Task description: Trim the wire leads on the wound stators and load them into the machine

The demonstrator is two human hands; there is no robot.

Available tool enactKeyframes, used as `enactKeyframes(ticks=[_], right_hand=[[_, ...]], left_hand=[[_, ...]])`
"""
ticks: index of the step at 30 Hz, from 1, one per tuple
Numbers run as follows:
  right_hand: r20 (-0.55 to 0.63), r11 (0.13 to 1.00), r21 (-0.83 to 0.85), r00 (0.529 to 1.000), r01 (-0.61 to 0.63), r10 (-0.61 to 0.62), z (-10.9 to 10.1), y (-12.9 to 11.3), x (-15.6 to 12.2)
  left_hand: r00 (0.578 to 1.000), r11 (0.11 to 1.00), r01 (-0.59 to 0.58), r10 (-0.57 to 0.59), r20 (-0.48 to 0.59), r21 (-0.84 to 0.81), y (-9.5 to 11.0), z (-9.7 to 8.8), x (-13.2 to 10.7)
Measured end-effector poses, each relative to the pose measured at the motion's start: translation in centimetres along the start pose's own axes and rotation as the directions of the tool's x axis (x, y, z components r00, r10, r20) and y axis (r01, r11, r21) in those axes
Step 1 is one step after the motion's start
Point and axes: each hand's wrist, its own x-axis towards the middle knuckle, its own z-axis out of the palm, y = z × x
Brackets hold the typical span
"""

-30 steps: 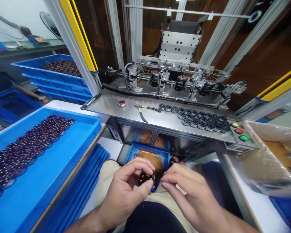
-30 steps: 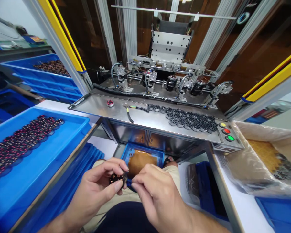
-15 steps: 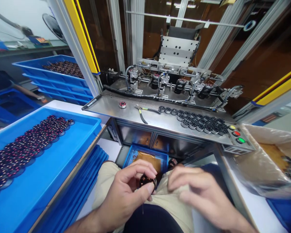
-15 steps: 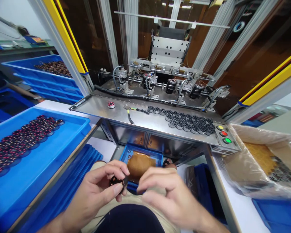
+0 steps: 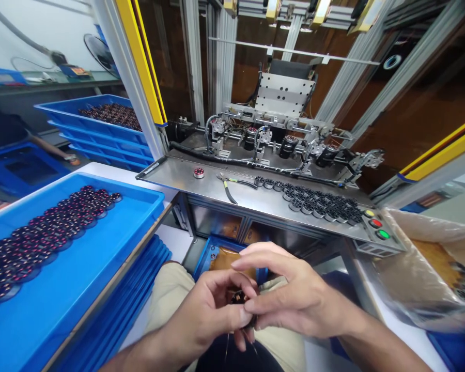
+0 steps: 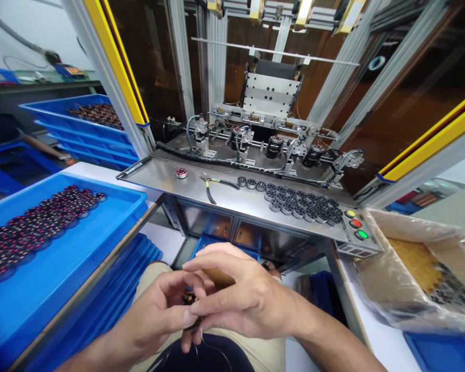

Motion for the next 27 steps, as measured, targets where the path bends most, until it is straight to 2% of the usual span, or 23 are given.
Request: enactKeyframes(ticks=[4,10,12,14,17,20,22,23,25,27], right_hand=[[-0.051,0.999,-0.029,0.999,-0.019,0.018,0.4,-0.1,-0.4],[-0.243,0.984,-0.153,0.969,-0.088,0.049,1.9,-0.7,-1.4],[-0.279,0.980,-0.186,0.960,-0.067,0.013,2.5,-0.9,-1.6],[-0.315,0.970,-0.241,0.946,-0.004,-0.075,3.0,-1.1,-1.7],[-0.363,0.948,-0.318,0.923,0.004,-0.126,3.6,-1.5,-1.6],[-0.412,0.940,-0.341,0.904,-0.034,-0.117,4.1,-1.8,-1.3],[-0.450,0.938,-0.344,0.884,-0.042,-0.125,4.4,-2.0,-1.1],[-0.466,0.938,-0.344,0.875,-0.043,-0.131,4.6,-2.0,-1.0],[-0.494,0.940,-0.336,0.861,-0.060,-0.121,5.1,-2.1,-0.9],[-0.527,0.947,-0.292,0.849,-0.134,-0.042,5.7,-2.1,-0.9]], left_hand=[[0.999,0.999,0.029,-0.029,-0.015,-0.018,0.2,0.2,0.0],[1.000,0.999,-0.013,0.013,0.002,-0.048,0.9,0.3,0.4],[0.998,0.998,-0.056,0.056,0.010,-0.024,1.0,0.2,0.3],[0.988,0.987,-0.151,0.151,0.002,0.047,1.0,0.4,0.1],[0.942,0.923,-0.321,0.334,-0.029,0.212,1.0,0.9,-0.3],[0.845,0.777,-0.473,0.533,-0.035,0.417,1.1,1.3,-0.6],[0.782,0.673,-0.524,0.623,-0.019,0.522,1.2,1.3,-0.6],[0.764,0.641,-0.533,0.645,-0.011,0.552,1.2,1.2,-0.7],[0.759,0.618,-0.531,0.651,0.001,0.579,1.2,1.0,-0.6],[0.755,0.608,-0.529,0.656,0.001,0.592,1.0,0.9,-0.6]])
